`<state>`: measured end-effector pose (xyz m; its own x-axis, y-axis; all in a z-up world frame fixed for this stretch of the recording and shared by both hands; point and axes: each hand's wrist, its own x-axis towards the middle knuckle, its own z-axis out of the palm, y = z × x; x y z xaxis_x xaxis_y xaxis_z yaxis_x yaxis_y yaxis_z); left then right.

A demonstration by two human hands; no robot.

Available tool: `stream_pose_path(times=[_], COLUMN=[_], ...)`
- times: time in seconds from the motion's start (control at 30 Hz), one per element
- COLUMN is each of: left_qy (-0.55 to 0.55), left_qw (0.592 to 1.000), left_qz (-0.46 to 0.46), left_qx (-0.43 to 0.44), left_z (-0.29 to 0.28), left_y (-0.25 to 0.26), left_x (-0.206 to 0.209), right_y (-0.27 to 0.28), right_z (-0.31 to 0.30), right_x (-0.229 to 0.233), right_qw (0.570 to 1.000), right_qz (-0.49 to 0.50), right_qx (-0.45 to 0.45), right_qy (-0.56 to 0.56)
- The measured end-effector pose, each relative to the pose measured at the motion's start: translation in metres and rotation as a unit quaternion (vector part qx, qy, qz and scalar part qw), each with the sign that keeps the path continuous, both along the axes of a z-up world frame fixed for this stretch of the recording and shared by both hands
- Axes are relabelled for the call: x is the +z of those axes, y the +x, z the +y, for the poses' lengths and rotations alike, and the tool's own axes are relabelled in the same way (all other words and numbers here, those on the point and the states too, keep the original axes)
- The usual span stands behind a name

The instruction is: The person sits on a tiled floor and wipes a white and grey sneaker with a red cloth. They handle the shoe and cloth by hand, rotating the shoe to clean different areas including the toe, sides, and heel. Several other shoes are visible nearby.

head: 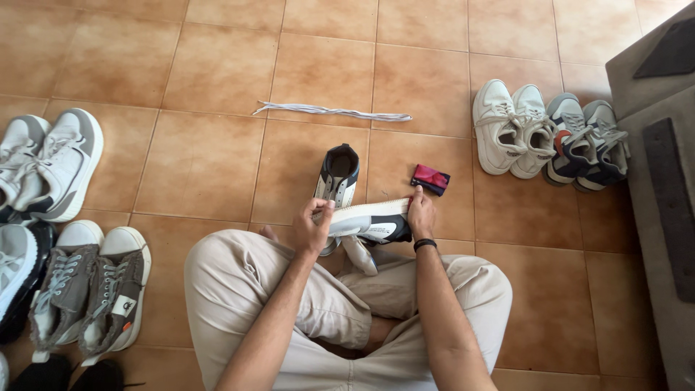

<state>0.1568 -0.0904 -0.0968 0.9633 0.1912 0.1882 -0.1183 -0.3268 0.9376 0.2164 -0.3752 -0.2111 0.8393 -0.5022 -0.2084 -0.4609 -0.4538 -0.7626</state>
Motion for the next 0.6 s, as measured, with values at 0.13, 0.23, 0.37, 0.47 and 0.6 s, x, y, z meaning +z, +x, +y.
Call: stream_pose_path(times=[0.13, 0.23, 0.37, 0.47, 0.6], left_qy=[-0.027, 0.006, 0.073, 0.133, 0.079], left_qw=[0.993, 0.974, 0.954, 0.929, 0.904], left_qz=[-0.044, -0.125, -0.104, 0.009, 0.111], left_qx=[-0.102, -0.19, -0.272, -0.346, -0.406], left_z=[0.0, -0.002, -0.01, -0.031, -0.053], left_y=[-0.007, -0.014, -0.02, -0.025, -0.03], left_x=[0.02, 0.031, 0.029, 0.013, -0.006], right_y=[0.002, 0.005, -0.011, -0.036, -0.057], right_z=[-0.006, -0.017, -0.043, -0.037, 0.013], right_x=[0.0, 0.023, 0.109, 0.184, 0.254], right_qw=[0.999, 0.97, 0.948, 0.949, 0.901], right_qz=[-0.031, -0.17, -0.315, -0.312, -0.338], right_qx=[0.007, -0.055, -0.015, 0.029, 0.126], right_qy=[0.036, 0.162, 0.034, -0.031, -0.242])
